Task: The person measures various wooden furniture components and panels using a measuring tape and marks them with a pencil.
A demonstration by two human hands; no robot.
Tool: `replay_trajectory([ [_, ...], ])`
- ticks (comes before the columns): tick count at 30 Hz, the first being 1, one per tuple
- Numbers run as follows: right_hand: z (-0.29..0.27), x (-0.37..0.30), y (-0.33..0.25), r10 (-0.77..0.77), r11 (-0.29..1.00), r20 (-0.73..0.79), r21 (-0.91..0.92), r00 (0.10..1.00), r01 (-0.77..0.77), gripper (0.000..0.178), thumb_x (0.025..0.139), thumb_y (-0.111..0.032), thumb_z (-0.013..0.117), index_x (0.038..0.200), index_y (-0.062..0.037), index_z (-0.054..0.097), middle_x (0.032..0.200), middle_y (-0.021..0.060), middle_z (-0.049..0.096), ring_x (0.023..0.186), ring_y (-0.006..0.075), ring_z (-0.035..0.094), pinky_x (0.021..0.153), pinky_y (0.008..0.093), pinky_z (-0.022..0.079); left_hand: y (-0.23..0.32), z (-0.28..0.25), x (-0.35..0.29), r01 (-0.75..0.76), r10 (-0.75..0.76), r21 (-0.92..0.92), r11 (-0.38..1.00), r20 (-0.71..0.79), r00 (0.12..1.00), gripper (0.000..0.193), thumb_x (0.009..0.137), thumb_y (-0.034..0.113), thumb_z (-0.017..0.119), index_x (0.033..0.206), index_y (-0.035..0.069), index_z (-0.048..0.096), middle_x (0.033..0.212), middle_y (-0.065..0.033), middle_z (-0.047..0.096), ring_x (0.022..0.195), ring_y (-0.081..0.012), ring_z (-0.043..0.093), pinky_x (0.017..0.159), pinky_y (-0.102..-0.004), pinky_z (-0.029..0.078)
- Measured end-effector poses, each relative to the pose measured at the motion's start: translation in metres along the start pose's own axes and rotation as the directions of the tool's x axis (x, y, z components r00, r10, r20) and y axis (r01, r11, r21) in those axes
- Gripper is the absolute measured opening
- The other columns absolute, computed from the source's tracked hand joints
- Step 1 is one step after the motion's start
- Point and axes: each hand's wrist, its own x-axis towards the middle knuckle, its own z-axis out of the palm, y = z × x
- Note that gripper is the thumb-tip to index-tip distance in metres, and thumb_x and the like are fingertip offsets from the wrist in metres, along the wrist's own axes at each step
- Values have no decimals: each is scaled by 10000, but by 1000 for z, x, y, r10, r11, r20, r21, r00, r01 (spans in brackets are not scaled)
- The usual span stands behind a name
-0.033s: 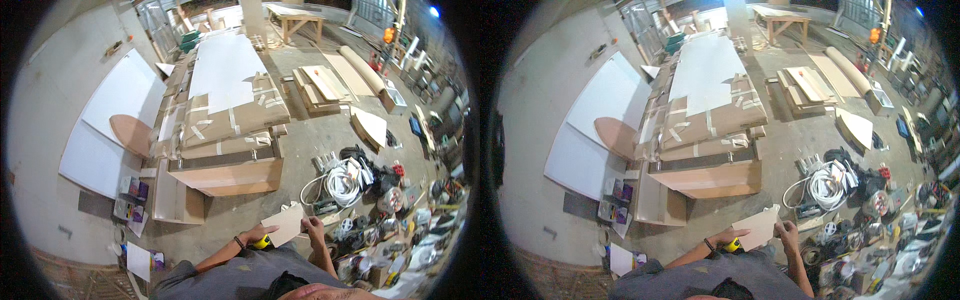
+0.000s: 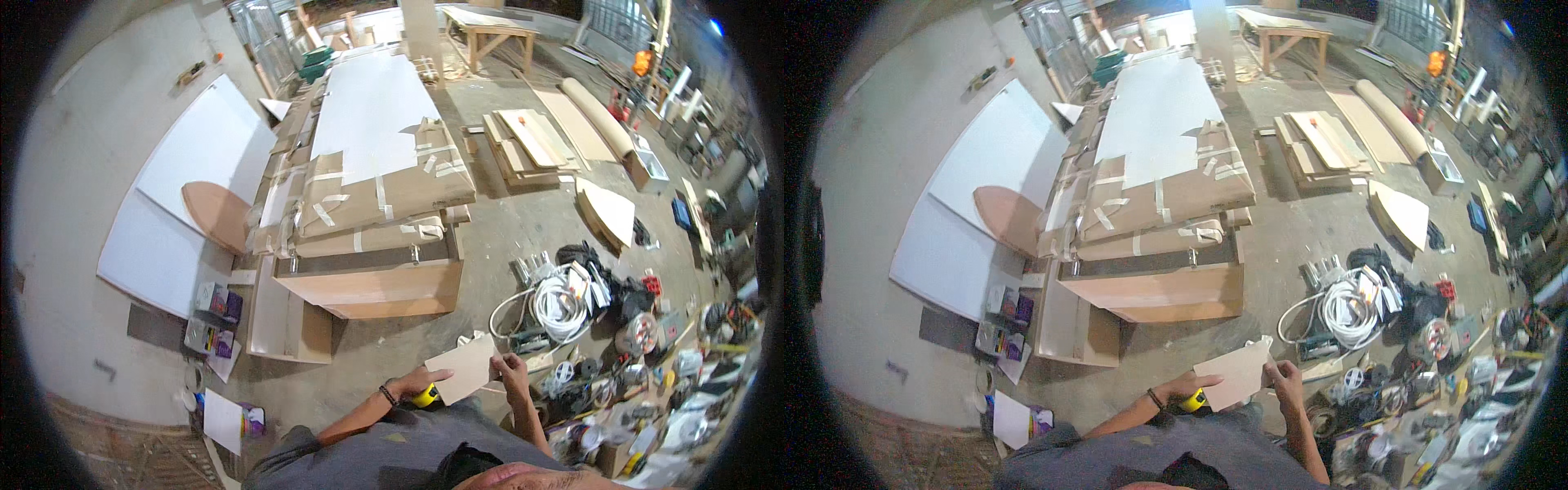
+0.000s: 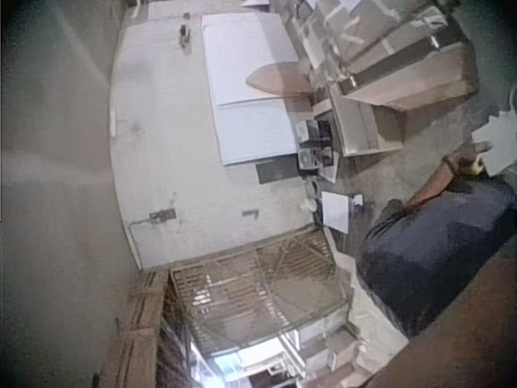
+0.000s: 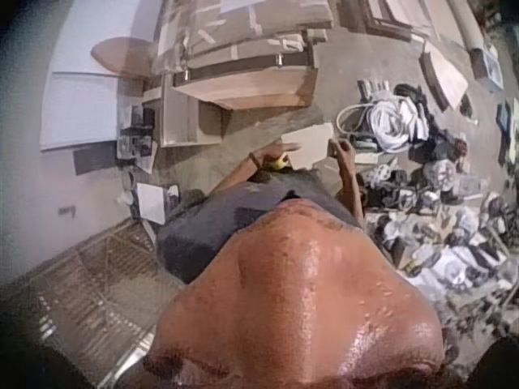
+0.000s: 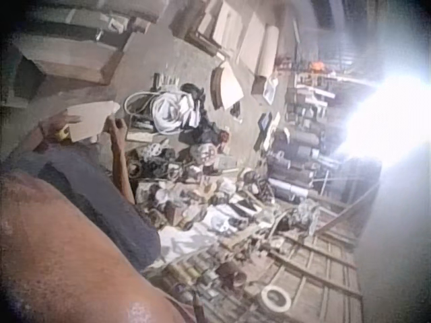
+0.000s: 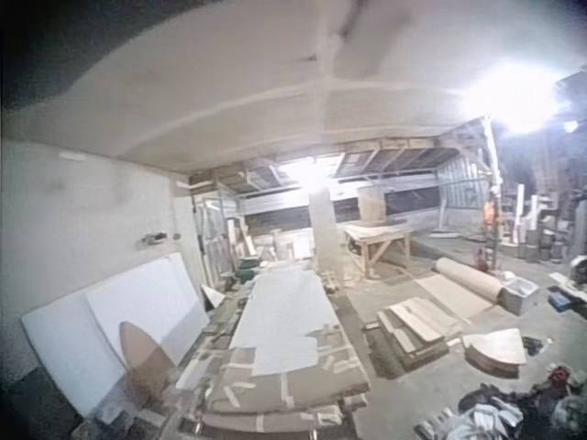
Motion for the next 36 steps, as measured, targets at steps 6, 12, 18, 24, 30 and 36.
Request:
replay_trajectory([
  [6,-10,68,-31,24,980,287,-196,958,34,338,942,-319,666,1039,4,664,894,16,650,812,110,587,751,286,480,5,19,8,-46,34,-101,994,-118,992,454,957,271,635,1313,-2,568,1254,-71,636,1152,-183,566,997,-344,442],
  [12,26,105,-34,19,944,464,-301,886,137,399,934,-358,653,1097,6,656,981,100,687,924,172,632,822,338,497,5,17,-22,-80,49,-128,989,-227,973,473,971,269,607,1356,1,541,1295,-98,623,1164,-191,567,1013,-339,434],
  [18,92,110,-51,14,779,680,-467,733,418,389,958,-373,618,1011,10,653,874,52,657,856,149,589,779,345,484,-43,5,-72,-89,11,-164,982,-430,903,465,969,310,622,1332,23,573,1252,-76,656,1130,-179,588,973,-332,458],
  [24,207,81,-33,43,584,874,-415,484,698,277,949,-291,635,938,-15,661,763,37,616,674,149,574,623,314,474,-85,3,-176,-199,138,-11,980,-682,718,488,971,359,620,1323,25,575,1269,-90,648,1178,-201,579,1038,-351,432],
  [30,349,-25,-13,117,569,908,-393,402,723,228,936,-214,665,937,13,646,831,56,630,752,125,559,661,301,464,-161,-12,-304,-343,214,27,939,-827,520,575,939,450,632,1326,29,578,1316,-139,616,1237,-240,545,1069,-378,412],
  [36,499,-165,73,128,526,979,-202,159,826,279,972,-246,596,929,27,632,827,61,624,783,135,536,708,314,439,-214,10,-437,-483,26,-146,863,-943,332,584,939,401,649,1378,37,526,1303,-114,620,1200,-237,562,1030,-373,441],
])
